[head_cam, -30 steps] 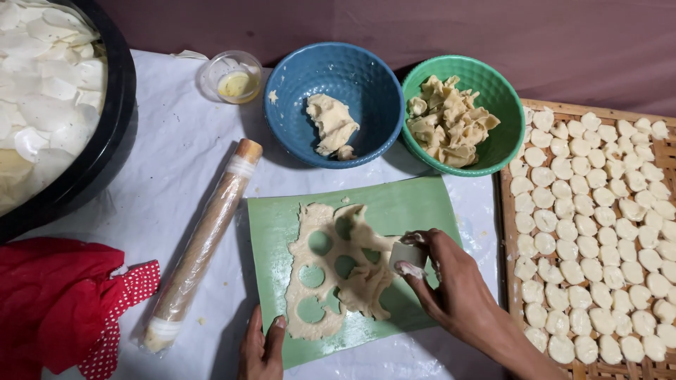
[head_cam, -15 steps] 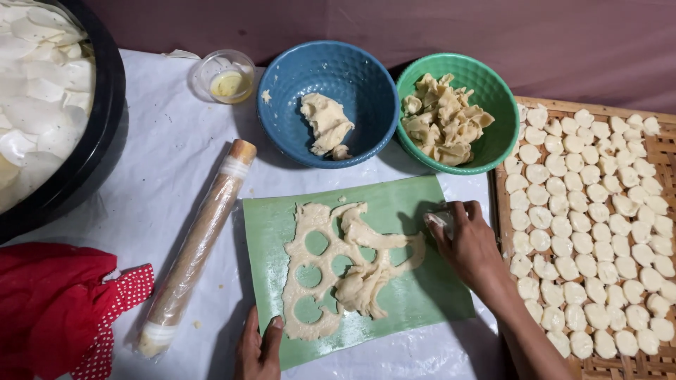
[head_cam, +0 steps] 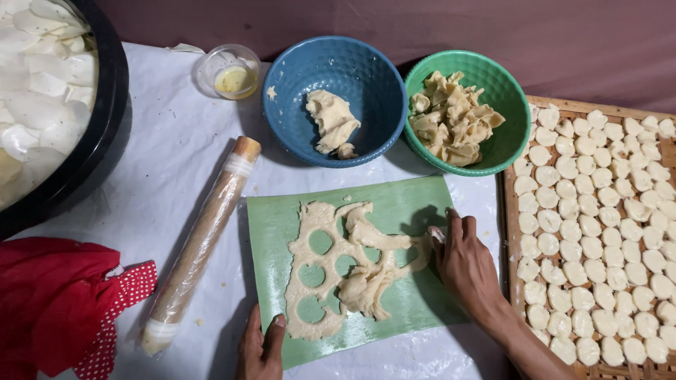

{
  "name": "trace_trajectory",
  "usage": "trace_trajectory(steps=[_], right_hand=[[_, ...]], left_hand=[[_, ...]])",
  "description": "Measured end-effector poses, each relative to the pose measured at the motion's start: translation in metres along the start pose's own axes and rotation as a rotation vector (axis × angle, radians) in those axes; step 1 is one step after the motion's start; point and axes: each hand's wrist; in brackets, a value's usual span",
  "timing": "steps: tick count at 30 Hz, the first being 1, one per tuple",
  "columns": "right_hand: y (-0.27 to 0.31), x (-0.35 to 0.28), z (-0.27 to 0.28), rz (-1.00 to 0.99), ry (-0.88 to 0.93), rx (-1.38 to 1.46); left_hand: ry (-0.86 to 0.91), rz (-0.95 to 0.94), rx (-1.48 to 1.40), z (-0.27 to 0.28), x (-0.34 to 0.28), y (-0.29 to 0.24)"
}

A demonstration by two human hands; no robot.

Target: Cutting small circles from a sheet of dough and rolling out dough with a rolling pin.

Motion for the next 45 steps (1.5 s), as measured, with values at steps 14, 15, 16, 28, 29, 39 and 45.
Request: trace_trajectory(steps=[14,15,16,28,29,39,45], right_hand=[[0.057,-0.016,-0.036,0.248,0.156,0.134],[0.063,-0.02,-0.035,0.253,0.161,0.137],[0.07,-0.02,-0.035,0.287,0.139,0.152],[0.055,-0.019,0.03,0.212,0.325,0.346],[0.052,-0.011,0.038,0.12,0.343,0.435],[0.047,0.082,-0.008,0.186,0.207,0.3],[0.106,0.073,-0.013,0.463,0.246,0.205]], left_hand=[[-0.099,0.192,0.337,-0.021,-0.012,-0.06],[-0.106,0.196,0.337,-0.022,-0.015,-0.058],[-0.108,0.195,0.311,-0.023,-0.014,-0.057],[-0.104,0.29,0.338,-0.028,-0.012,-0.064],[-0.109,0.302,0.346,-0.027,-0.012,-0.061],[-0.152,0.277,0.244,-0.029,-0.026,-0.079],[-0.326,0.175,0.187,-0.019,-0.053,-0.064]])
Point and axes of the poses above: each hand's wrist, its own x-axis towards the middle knuckle, its own z-axis out of the back of the hand, y = z × x
